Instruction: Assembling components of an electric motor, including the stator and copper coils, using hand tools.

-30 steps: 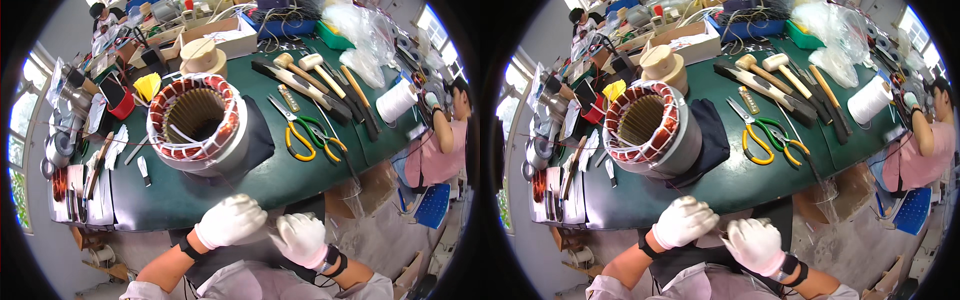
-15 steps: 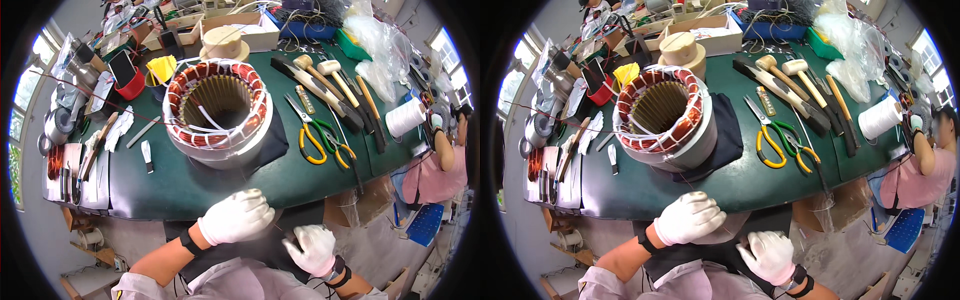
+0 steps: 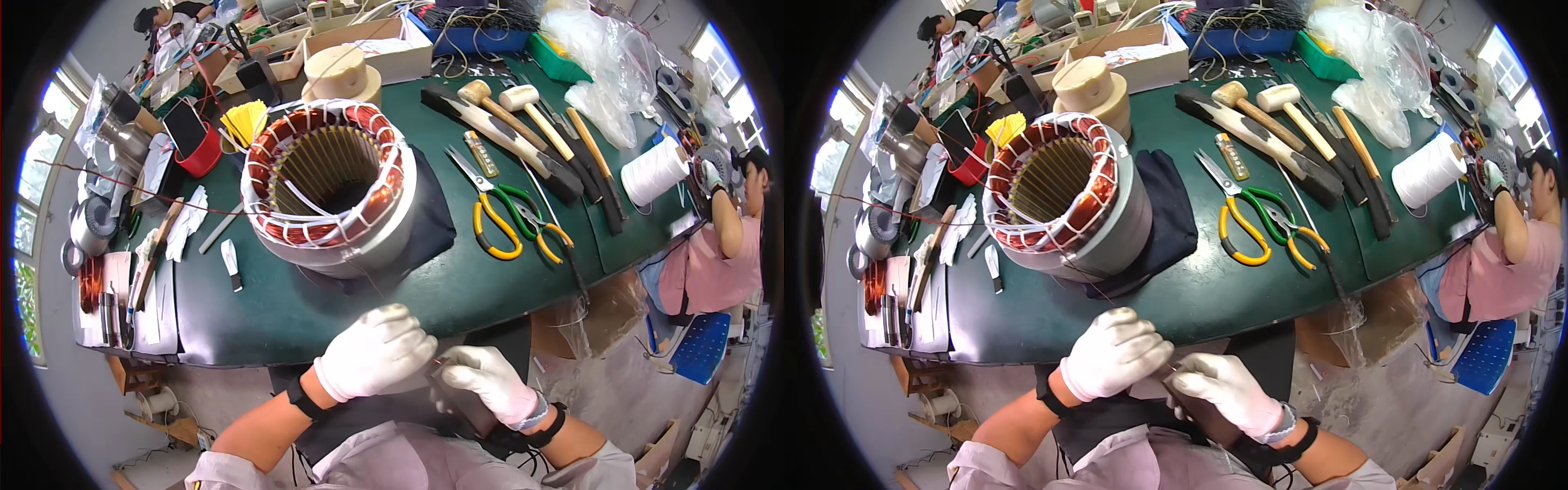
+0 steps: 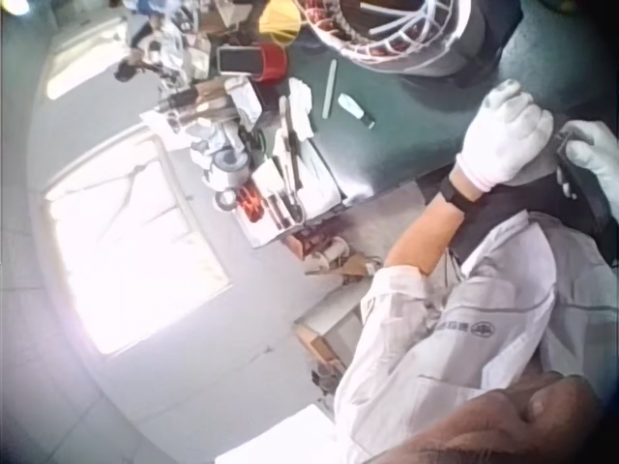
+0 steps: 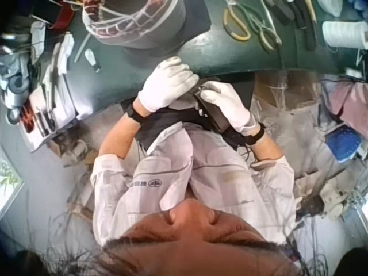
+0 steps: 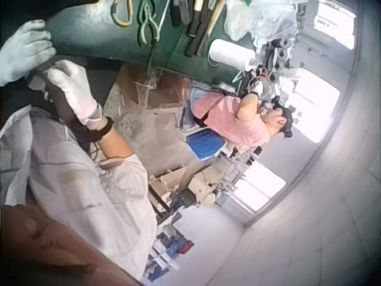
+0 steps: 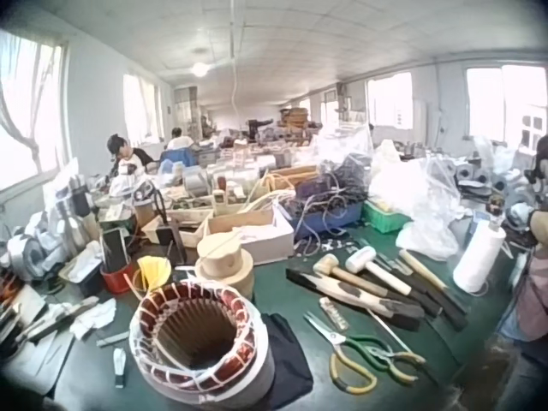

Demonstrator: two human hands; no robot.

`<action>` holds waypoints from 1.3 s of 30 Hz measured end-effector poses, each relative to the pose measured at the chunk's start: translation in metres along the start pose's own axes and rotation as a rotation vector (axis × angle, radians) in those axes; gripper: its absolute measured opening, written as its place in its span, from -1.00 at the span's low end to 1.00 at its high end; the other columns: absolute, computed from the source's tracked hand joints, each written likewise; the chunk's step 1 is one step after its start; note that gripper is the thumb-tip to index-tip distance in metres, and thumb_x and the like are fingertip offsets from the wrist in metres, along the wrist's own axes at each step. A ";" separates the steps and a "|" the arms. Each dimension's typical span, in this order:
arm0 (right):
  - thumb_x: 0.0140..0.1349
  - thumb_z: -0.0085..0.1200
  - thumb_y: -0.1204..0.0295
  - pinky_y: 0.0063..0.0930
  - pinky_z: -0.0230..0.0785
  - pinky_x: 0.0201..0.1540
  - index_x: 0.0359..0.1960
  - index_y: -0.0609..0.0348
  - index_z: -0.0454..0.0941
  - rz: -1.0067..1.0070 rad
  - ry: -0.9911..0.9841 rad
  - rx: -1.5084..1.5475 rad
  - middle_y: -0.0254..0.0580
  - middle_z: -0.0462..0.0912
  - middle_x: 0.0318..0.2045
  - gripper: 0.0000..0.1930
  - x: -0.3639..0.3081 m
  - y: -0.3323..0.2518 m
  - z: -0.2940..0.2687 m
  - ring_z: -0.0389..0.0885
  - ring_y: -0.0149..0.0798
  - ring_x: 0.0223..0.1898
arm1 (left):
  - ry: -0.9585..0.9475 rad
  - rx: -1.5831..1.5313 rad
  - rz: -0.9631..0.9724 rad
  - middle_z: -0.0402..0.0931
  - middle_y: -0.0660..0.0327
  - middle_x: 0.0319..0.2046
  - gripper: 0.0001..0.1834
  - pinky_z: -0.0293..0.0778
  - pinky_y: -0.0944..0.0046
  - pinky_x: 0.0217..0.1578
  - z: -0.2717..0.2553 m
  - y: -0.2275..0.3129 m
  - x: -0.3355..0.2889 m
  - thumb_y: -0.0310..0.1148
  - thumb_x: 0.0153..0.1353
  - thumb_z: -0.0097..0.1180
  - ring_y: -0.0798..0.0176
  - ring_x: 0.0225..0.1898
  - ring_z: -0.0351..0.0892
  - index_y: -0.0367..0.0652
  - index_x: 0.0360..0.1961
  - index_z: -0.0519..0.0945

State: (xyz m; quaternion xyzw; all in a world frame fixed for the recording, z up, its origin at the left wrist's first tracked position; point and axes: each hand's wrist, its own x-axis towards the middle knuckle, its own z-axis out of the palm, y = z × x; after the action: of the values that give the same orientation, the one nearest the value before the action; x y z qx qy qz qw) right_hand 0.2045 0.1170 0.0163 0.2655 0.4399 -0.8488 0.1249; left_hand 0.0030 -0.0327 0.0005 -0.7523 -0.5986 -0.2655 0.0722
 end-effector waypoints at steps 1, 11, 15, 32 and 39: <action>0.46 0.11 0.35 -0.38 0.63 -0.14 -0.02 0.43 0.58 0.026 -0.007 -0.013 0.00 0.75 -0.28 -0.69 -0.006 0.002 0.000 0.76 -0.24 -0.31 | 0.040 0.021 0.025 0.66 0.32 -0.17 -0.66 0.51 0.10 0.15 0.000 0.002 -0.002 -0.30 0.10 0.26 0.23 -0.07 0.65 -0.09 -0.06 0.71; 0.45 0.06 0.40 -0.39 0.62 -0.17 -0.04 0.46 0.58 0.006 0.029 -0.122 0.01 0.76 -0.28 -0.72 -0.007 -0.005 0.004 0.76 -0.27 -0.31 | -0.107 -0.031 -0.008 0.66 0.28 -0.18 -0.64 0.53 0.11 0.14 -0.011 0.004 0.002 -0.32 0.12 0.23 0.22 -0.04 0.66 -0.09 -0.02 0.71; 0.35 0.28 0.40 -0.40 0.62 -0.18 -0.08 0.38 0.68 -0.142 0.161 -0.382 -0.09 0.79 -0.27 -0.74 -0.035 0.029 -0.027 0.78 -0.33 -0.29 | -0.002 -0.021 0.019 0.68 0.28 -0.14 -0.64 0.51 0.12 0.16 0.005 0.004 0.004 -0.31 0.14 0.21 0.22 -0.01 0.65 -0.11 -0.01 0.71; 0.14 0.45 0.18 -0.26 0.44 -0.42 -0.23 0.12 0.56 -0.931 0.451 -1.580 -0.29 0.55 -0.54 -0.63 -0.018 0.018 -0.003 0.63 -0.18 -0.48 | 0.011 0.038 0.092 0.67 0.26 -0.16 -0.63 0.51 0.10 0.12 0.003 0.001 -0.002 -0.32 0.14 0.21 0.21 -0.03 0.65 -0.13 -0.01 0.72; 0.19 0.43 0.15 -0.23 0.49 -0.38 -0.22 0.10 0.64 -0.911 0.444 -1.283 -0.21 0.63 -0.52 -0.67 0.005 0.009 0.006 0.67 -0.09 -0.46 | -0.013 0.031 0.056 0.67 0.26 -0.18 -0.65 0.52 0.10 0.14 0.002 0.001 -0.001 -0.29 0.14 0.22 0.19 -0.04 0.66 -0.12 -0.03 0.72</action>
State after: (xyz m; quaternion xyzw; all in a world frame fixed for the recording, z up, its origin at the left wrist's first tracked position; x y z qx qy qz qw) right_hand 0.2024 0.1067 0.0104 0.0995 0.9194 -0.3269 -0.1946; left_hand 0.0043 -0.0328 -0.0010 -0.7694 -0.5817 -0.2489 0.0875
